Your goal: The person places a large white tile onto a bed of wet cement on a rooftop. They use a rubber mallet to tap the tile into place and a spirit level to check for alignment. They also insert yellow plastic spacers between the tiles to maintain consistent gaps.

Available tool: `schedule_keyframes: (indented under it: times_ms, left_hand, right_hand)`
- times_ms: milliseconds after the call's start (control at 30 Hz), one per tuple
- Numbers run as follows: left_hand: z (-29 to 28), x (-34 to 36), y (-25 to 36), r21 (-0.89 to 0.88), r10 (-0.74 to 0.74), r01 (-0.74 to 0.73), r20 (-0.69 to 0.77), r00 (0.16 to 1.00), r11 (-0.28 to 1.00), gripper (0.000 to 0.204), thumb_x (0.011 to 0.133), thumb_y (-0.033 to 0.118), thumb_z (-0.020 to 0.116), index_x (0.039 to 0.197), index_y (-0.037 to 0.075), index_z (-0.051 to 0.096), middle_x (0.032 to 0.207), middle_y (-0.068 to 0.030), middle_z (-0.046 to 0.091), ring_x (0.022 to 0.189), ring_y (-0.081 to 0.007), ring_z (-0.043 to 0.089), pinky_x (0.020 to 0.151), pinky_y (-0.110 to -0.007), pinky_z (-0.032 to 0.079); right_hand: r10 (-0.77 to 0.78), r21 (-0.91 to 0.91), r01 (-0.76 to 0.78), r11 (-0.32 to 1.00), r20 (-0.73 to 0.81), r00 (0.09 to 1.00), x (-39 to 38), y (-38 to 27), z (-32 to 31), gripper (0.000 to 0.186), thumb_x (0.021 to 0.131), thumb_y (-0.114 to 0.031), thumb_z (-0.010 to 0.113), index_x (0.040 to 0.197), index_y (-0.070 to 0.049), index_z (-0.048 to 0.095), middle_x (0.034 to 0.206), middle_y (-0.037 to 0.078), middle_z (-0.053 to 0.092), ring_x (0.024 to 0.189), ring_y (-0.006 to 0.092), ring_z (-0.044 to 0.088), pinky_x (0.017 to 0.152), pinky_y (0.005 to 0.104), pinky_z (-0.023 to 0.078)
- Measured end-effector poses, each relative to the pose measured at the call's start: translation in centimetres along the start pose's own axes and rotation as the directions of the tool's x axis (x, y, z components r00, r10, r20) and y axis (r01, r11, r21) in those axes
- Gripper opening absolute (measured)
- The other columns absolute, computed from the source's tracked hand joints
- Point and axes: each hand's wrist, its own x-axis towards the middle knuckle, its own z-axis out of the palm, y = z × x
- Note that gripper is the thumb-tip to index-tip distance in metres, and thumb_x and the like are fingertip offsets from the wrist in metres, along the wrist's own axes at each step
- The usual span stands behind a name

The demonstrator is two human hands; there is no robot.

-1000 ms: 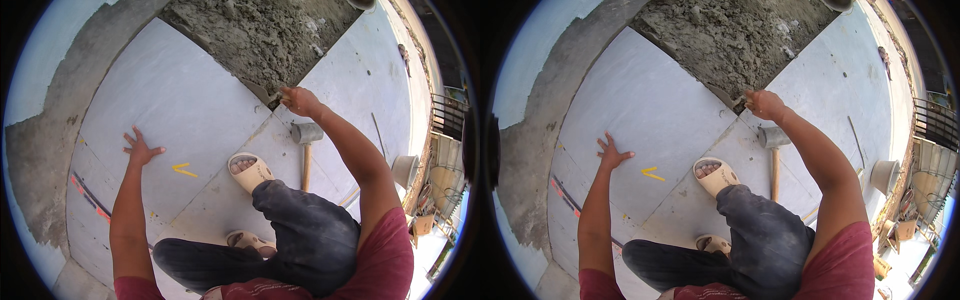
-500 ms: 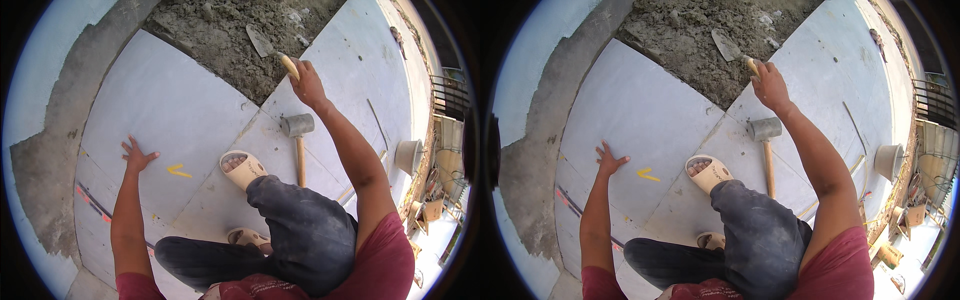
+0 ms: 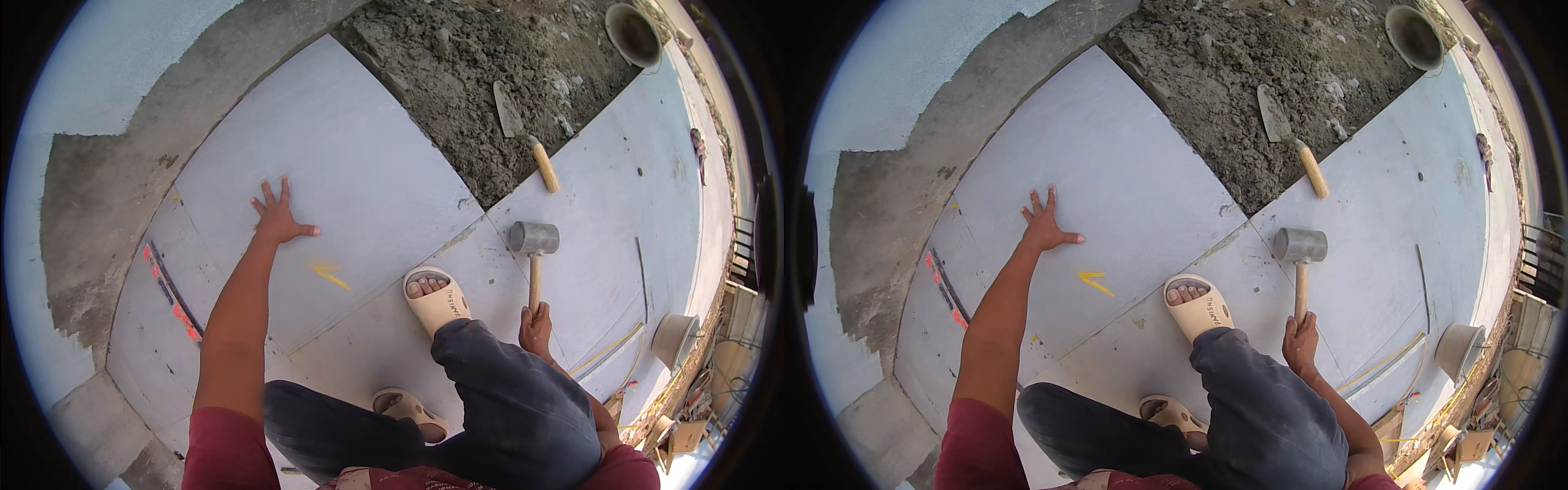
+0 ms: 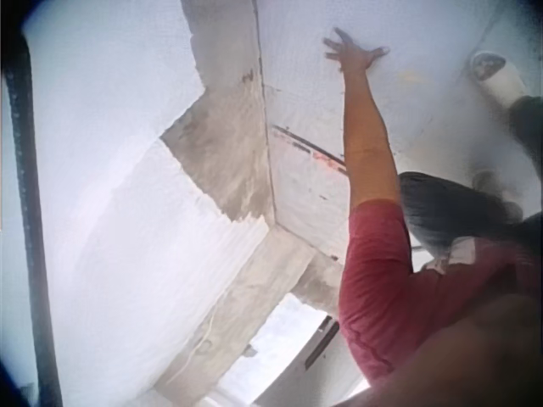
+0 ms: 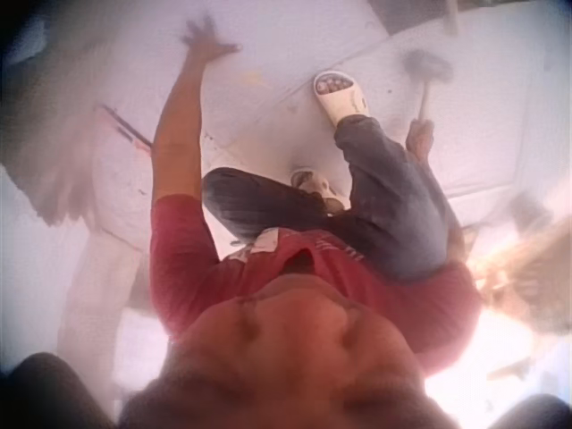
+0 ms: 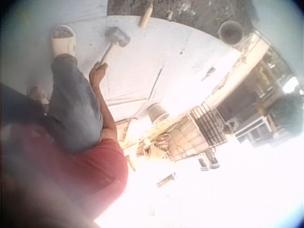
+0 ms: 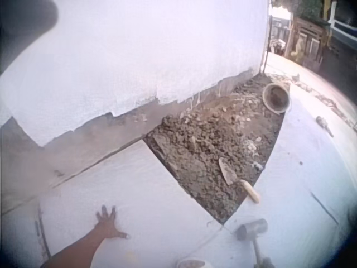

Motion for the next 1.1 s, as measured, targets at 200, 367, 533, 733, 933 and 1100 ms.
schedule_keyframes:
  times_ms: [200, 367, 533, 733, 933, 1100]
  left_hand:
    - [-0.5, 0.2, -1.9, 0.065, 0.04, -0.043, 0.049, 0.998, 0.997, 0.156, 0.049, 0.062, 0.092, 0.16, 0.022, -0.01, 0.161, -0.0311, -0.012, 0.145, -0.0594, -0.007, 0.12, -0.061, 0.009]
    - [-0.4, -0.5, -2.8, 0.201, 0.133, -0.14, 0.046, 0.99, 0.97, 0.144, 0.058, 0.056, 0.091, 0.16, 0.026, -0.006, 0.164, -0.0245, -0.008, 0.143, -0.0615, 0.006, 0.117, -0.059, 0.028]
    - [0.9, 2.0, -4.1, 0.294, 0.301, -0.296, 0.028, 0.953, 0.909, 0.147, 0.061, 0.068, 0.084, 0.156, -0.005, -0.002, 0.162, -0.0277, 0.014, 0.149, -0.0511, 0.002, 0.115, -0.07, 0.012]
    - [1.7, 1.6, -3.6, 0.254, 0.17, -0.141, -0.096, 0.981, 0.957, 0.143, 0.058, 0.059, 0.09, 0.16, 0.025, -0.004, 0.163, -0.027, -0.007, 0.143, -0.0622, 0.009, 0.117, -0.06, 0.026]
    - [-0.9, -0.5, -2.8, 0.206, 0.181, -0.186, 0.043, 0.983, 0.961, 0.147, 0.057, 0.055, 0.091, 0.159, 0.011, -0.006, 0.159, -0.0365, 0.0, 0.147, -0.0549, 0.001, 0.118, -0.063, 0.012]
    - [-0.5, -0.2, -2.5, 0.13, 0.175, -0.177, 0.031, 0.984, 0.976, 0.146, 0.057, 0.051, 0.092, 0.16, 0.016, -0.006, 0.162, -0.0298, -0.005, 0.148, -0.0542, 0.001, 0.109, -0.069, 0.032]
  right_hand:
    - [-0.131, 0.571, -0.047, 0.82, 0.266, 0.955, 5.4, -18.4, -3.1, 0.017, 0.095, -0.012, 0.058, 0.105, 0.001, 0.055, 0.064, 0.001, 0.05, 0.046, 0.0076, 0.048, 0.042, 0.0239, 0.042]
    - [-0.382, 0.434, 0.254, 0.864, 0.238, 0.893, 6.4, -20.7, -2.3, 0.041, 0.105, -0.044, 0.05, 0.098, -0.003, 0.057, 0.06, -0.004, 0.043, 0.048, 0.0026, 0.041, 0.042, 0.0211, 0.034]
    - [-0.274, 0.318, 0.12, 0.94, 0.5, 0.822, 6.5, -22.0, 2.4, 0.048, 0.103, -0.051, 0.049, 0.086, -0.006, 0.055, 0.053, -0.006, 0.038, 0.042, 0.0027, 0.034, 0.038, 0.0224, 0.03]
    - [-0.217, 0.27, 0.057, 0.961, 0.614, 0.759, 7.5, -21.9, 7.1, 0.053, 0.1, -0.056, 0.051, 0.084, -0.005, 0.053, 0.051, -0.005, 0.038, 0.039, 0.004, 0.035, 0.035, 0.0235, 0.031]
    - [-0.189, 0.319, -0.03, 0.947, 0.633, 0.75, 8.3, -22.8, 8.3, 0.055, 0.1, -0.056, 0.052, 0.083, -0.003, 0.053, 0.054, 0.0, 0.044, 0.037, 0.0092, 0.041, 0.033, 0.0268, 0.035]
    - [-0.38, 0.397, 0.181, 0.9, 0.509, 0.772, 9.6, -28.9, 5.3, 0.048, 0.1, -0.048, 0.056, 0.08, -0.005, 0.05, 0.056, -0.001, 0.046, 0.045, 0.0065, 0.044, 0.04, 0.0244, 0.036]
